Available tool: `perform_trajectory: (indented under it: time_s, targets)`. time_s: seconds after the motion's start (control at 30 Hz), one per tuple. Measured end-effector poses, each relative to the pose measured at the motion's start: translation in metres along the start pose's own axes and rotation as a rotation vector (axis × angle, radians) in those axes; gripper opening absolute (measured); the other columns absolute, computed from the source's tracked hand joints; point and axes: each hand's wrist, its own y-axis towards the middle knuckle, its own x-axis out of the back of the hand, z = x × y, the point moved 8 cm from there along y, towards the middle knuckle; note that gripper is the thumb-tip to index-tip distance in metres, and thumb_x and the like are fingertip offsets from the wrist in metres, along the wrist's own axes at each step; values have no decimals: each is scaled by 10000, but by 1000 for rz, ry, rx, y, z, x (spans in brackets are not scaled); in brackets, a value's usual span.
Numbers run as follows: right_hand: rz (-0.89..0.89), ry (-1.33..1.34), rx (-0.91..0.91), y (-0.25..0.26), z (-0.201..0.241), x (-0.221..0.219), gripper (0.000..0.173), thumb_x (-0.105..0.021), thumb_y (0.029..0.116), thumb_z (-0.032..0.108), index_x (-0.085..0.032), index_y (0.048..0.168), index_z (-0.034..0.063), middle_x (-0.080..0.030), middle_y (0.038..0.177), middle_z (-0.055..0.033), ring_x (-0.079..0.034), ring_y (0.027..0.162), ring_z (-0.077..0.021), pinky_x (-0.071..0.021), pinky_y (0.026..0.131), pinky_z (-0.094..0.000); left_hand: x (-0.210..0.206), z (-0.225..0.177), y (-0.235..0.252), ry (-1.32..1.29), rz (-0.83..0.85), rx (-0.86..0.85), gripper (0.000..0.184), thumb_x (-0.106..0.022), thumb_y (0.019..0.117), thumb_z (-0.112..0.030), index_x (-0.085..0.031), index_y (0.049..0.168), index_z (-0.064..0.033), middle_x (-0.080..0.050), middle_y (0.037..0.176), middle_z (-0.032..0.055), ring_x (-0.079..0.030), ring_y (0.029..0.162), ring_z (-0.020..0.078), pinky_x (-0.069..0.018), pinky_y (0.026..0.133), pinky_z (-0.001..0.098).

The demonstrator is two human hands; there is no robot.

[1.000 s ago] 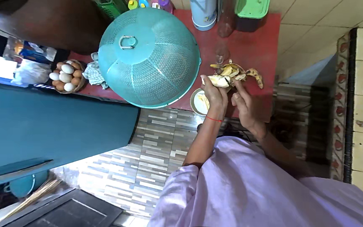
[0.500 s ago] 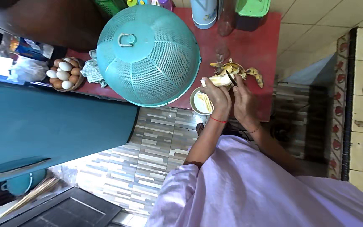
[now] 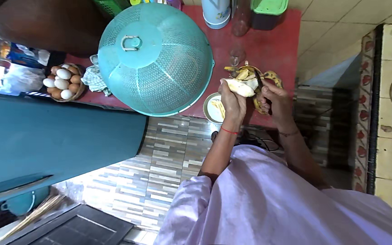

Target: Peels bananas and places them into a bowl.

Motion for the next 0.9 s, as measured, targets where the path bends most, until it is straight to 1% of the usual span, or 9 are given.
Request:
perform_trajectory:
  time_s: [0.13,0.27,0.37,0.47,0.53,0.6,0.7,0.77,0.9]
  targets:
    - [2,24,10,2,3,8,377,-437,1105,292,-601,1427,184,-516,621,10,-367,418,-47,-300,378,-173,-15,5,-9,-111,191,170,357,-244,1127,-333,-518,1146,-105,-646,1025,73,-664,985,178,-566,905,366]
    - [10,31,51,2,14,10,381,-424,1105,290,-584,1426,159,-506,639,13,-378,444,-46,-316,399,-174,-16,14,-11,-236,288,306,330,-274,1123,-303,-508,1243,-104,-646,1127,96,-649,1084,205,-536,981,384]
    - [-17,-11,89,3,27,13,382,-441,1098,263,-593,1422,131,-552,673,31,-407,460,-31,-340,407,-167,-13,14,-7,-70,272,315,430,-230,1119,-418,-527,1210,-120,-666,1060,74,-676,985,178,-578,878,353]
    - [-29,-33,116,7,34,14,393,-463,1064,182,-603,1407,52,-604,702,50,-449,494,-19,-382,440,-174,-9,19,-1,126,381,367,518,-276,1081,-528,-477,1333,-123,-637,1175,115,-663,1017,230,-585,850,408]
    - [-12,-44,105,6,34,12,370,-466,1071,174,-625,1381,47,-605,699,56,-445,494,-11,-377,445,-165,-4,25,-1,186,452,397,425,-460,1057,-390,-423,1378,-114,-620,1184,112,-658,992,212,-590,834,388]
    - [0,-54,88,6,34,11,365,-456,1075,177,-631,1369,51,-599,692,66,-444,495,-2,-375,446,-158,-1,25,-3,255,435,400,469,-629,963,-171,-399,1367,-101,-634,1106,90,-672,878,173,-603,747,331]
    - [-10,-62,85,6,35,15,373,-450,1073,167,-625,1379,47,-592,681,52,-435,487,-12,-366,437,-168,-1,24,-5,366,442,403,608,-660,834,69,-372,1348,-80,-602,1077,104,-650,794,167,-595,675,311]
    - [7,-63,102,6,38,18,379,-428,1082,172,-608,1399,67,-549,657,43,-403,473,-19,-336,425,-167,-3,24,-7,409,502,413,678,-647,794,100,-350,1368,-103,-606,1099,97,-661,789,157,-600,669,301]
    - [31,-23,194,28,48,27,389,-424,1068,152,-586,1386,-3,-552,680,77,-427,489,-2,-370,438,-157,-8,23,-9,428,640,405,779,-650,776,112,-299,1422,-145,-602,1142,95,-674,800,164,-607,684,312]
